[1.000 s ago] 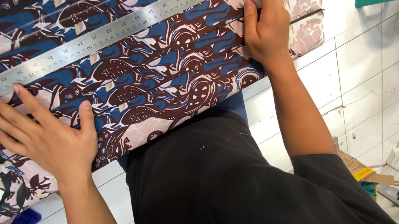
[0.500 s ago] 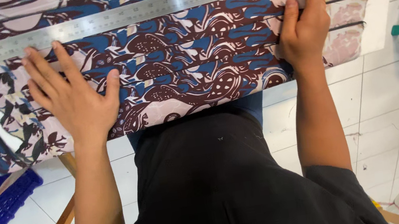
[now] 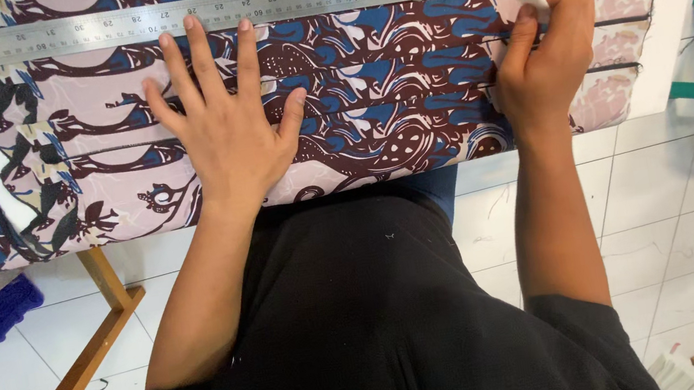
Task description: The person measures and marks a patterned fabric laid on a table using a metal ruler and a white marking tool. They repeatedly align the ruler, draw straight lines, and reposition the ruler to continue marking across the fabric surface.
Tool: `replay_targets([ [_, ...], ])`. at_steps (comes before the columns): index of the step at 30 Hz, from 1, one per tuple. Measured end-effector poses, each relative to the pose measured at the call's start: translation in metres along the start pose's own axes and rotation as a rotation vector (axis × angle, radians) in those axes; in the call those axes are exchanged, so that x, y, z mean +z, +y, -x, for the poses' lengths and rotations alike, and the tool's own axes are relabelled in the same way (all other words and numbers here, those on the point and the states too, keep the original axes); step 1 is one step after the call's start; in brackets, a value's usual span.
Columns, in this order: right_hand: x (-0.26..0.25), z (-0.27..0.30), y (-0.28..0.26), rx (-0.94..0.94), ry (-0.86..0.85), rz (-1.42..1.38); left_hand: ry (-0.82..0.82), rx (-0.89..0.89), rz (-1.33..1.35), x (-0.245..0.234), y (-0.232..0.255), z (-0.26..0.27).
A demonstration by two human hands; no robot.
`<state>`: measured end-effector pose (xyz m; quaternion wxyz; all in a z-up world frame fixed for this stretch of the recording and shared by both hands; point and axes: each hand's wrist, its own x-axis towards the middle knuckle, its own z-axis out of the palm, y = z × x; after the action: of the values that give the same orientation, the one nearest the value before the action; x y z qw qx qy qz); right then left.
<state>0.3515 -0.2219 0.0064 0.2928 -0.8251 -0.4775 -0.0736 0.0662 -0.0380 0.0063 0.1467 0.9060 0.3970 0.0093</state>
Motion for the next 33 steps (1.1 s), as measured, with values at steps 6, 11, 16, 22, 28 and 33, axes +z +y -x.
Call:
replay_targets([
  [6,0.029,-0.053,-0.064,-0.311,-0.187,-0.144,0.035,0.021,-0.010,0.000,-0.001,-0.003],
  [11,0.054,-0.086,-0.077,-0.468,-0.225,-0.081,0.112,0.040,0.014,0.002,-0.003,-0.002],
  [16,0.055,-0.092,-0.071,-0.494,-0.306,-0.063,0.140,0.057,0.021,0.007,-0.007,-0.002],
  [22,0.069,-0.102,-0.092,-0.545,-0.386,-0.110,0.200,0.085,0.106,0.007,-0.013,-0.001],
  [28,0.123,-0.116,-0.159,-0.646,-0.440,-0.362,0.214,0.069,0.131,0.008,-0.011,-0.004],
  [33,0.179,-0.127,-0.232,-0.753,-0.460,-0.469,0.180,0.074,0.118,0.005,-0.012,0.000],
])
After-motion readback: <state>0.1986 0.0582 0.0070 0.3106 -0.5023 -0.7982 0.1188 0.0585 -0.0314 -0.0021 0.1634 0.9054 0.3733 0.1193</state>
